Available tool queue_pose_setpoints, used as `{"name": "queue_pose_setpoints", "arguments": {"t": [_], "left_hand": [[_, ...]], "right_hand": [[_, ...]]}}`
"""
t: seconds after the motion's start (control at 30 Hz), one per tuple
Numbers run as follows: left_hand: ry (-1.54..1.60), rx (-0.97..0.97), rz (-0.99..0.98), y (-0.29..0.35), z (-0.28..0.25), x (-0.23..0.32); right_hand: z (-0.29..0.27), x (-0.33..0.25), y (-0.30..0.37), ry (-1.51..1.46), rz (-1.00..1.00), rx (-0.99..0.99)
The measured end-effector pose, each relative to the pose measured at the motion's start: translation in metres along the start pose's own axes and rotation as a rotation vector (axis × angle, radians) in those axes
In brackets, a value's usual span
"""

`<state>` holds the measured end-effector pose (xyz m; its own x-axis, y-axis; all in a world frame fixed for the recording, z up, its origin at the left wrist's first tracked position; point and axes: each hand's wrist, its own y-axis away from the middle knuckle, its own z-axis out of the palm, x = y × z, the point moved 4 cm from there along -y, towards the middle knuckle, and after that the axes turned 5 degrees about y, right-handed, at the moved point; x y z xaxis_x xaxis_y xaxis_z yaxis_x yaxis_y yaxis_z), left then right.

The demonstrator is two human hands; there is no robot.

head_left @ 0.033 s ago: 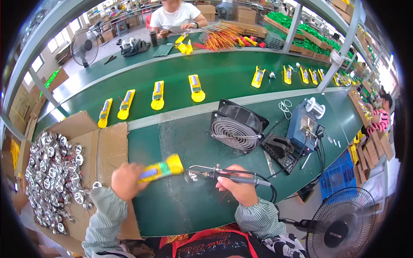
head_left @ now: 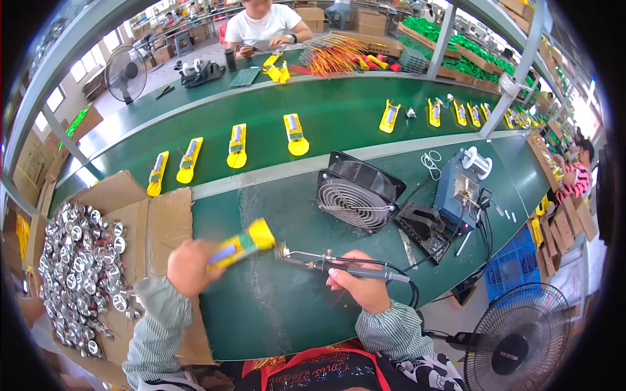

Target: The person solders wires and circuit components onto flashlight housings using a soldering iron, attaches reflectors, and places the assembled units onto a conveyor belt.

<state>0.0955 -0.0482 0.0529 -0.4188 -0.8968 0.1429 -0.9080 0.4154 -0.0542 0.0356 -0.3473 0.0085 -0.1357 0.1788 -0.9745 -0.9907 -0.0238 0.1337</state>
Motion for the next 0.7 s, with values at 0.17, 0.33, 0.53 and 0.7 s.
{"name": "queue_pose_setpoints", "arguments": {"t": [0.17, 0.33, 0.53, 0.7], "left_hand": [[0.120, -0.035, -0.036, -0.128, 0.008, 0.001], [0.249, -0.045, -0.041, -0.259, 0.033, 0.036], [0.485, 0.143, -0.169, -0.358, 0.074, 0.087], [-0.204, 0.339, -0.085, -0.374, 0.081, 0.091]], "right_hand": [[-0.008, 0.002, -0.005, 0.021, 0.089, 0.020], [-0.010, 0.006, -0.011, 0.014, 0.119, 0.047], [-0.016, 0.012, -0.025, 0.021, 0.182, 0.099], [-0.028, 0.016, -0.025, 0.064, 0.142, 0.121]]}}
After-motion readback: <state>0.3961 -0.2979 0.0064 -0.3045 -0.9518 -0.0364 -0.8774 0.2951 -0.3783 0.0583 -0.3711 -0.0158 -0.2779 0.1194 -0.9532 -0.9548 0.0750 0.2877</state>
